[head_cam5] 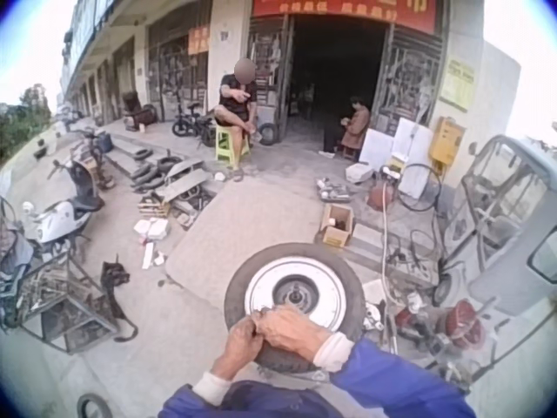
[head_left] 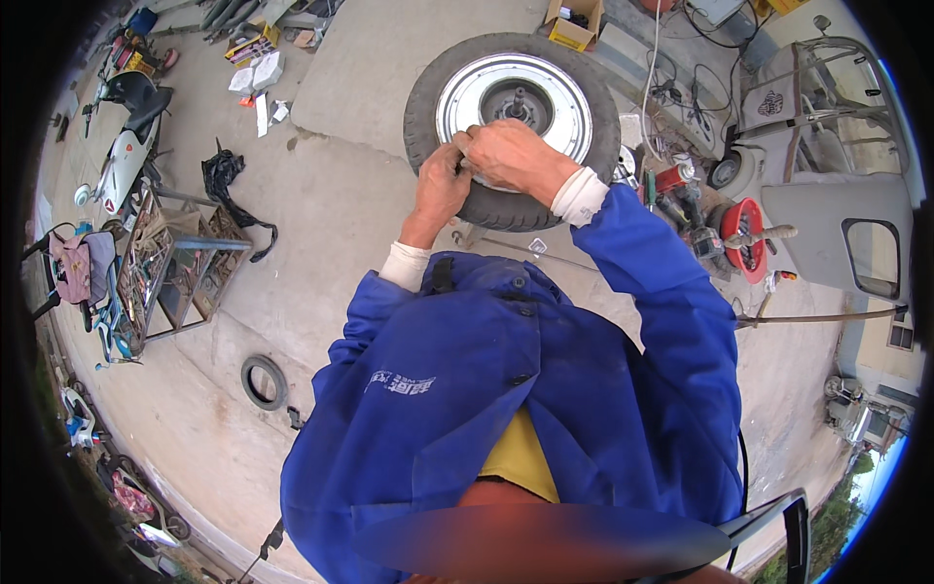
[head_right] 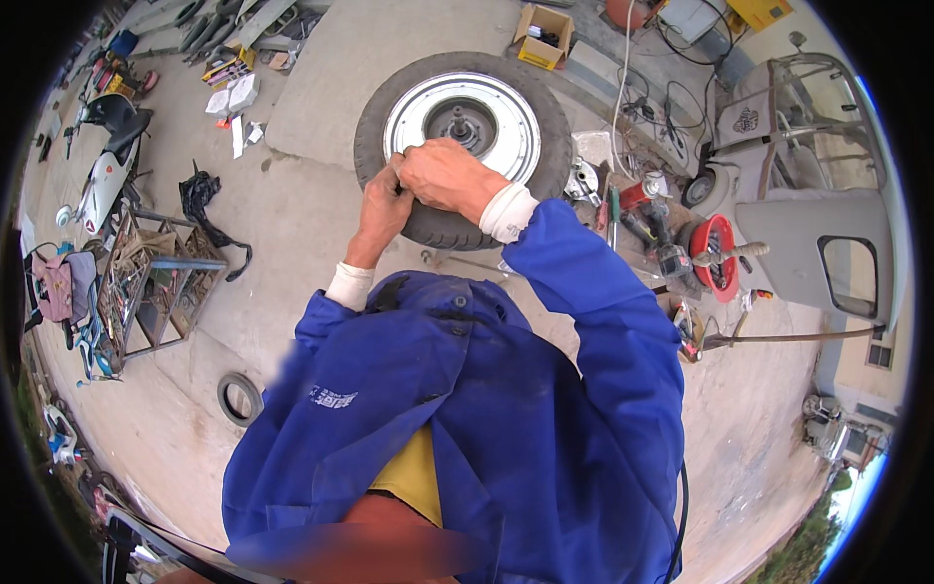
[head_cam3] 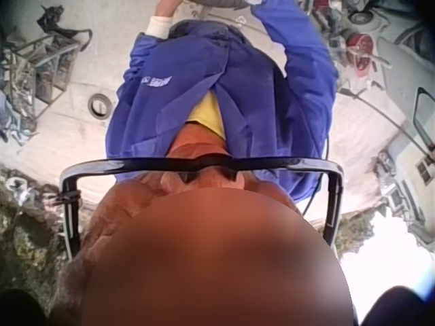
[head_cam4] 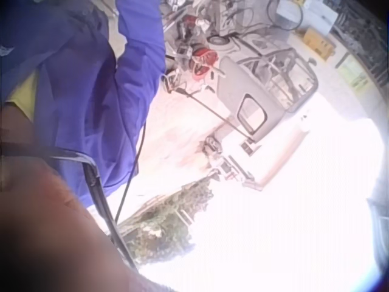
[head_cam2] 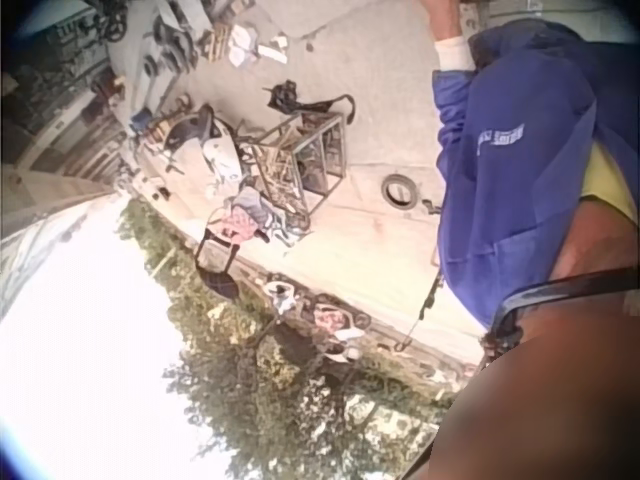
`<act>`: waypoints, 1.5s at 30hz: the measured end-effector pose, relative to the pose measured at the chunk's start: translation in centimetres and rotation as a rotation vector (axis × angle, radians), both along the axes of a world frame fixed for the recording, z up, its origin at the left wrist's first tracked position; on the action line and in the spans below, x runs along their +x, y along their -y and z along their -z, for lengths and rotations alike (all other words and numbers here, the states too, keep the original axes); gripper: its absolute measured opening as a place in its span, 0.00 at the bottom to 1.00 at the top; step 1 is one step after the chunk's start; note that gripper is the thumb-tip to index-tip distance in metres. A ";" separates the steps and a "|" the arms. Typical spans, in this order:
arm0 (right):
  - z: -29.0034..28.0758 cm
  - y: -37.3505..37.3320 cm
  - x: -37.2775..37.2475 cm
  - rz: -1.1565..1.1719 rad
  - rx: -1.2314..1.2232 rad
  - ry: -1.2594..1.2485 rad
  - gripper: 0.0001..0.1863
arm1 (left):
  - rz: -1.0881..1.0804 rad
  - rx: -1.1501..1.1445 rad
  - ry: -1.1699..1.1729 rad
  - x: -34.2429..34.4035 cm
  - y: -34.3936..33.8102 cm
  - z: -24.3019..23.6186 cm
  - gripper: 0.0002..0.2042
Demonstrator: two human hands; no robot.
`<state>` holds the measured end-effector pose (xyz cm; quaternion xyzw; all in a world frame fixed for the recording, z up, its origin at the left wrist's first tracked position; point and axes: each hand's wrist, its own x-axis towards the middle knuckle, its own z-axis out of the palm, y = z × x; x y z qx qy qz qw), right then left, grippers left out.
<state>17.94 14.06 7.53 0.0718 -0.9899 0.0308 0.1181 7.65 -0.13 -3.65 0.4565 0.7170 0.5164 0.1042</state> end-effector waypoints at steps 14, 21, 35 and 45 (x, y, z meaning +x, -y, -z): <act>0.6 0.4 0.5 0.044 -0.064 -0.011 0.15 | -0.335 0.230 0.995 -0.8 1.1 2.7 0.38; -0.2 1.5 0.6 0.255 -0.130 0.172 0.16 | -0.288 0.215 1.084 -1.3 0.4 2.5 0.36; -7.1 -0.7 7.2 0.608 -0.937 -0.432 0.15 | -0.324 0.178 1.093 -1.6 0.2 1.7 0.35; 5.5 -9.2 25.4 0.887 -2.066 -0.951 0.12 | -0.510 0.290 1.434 5.8 3.6 9.3 0.29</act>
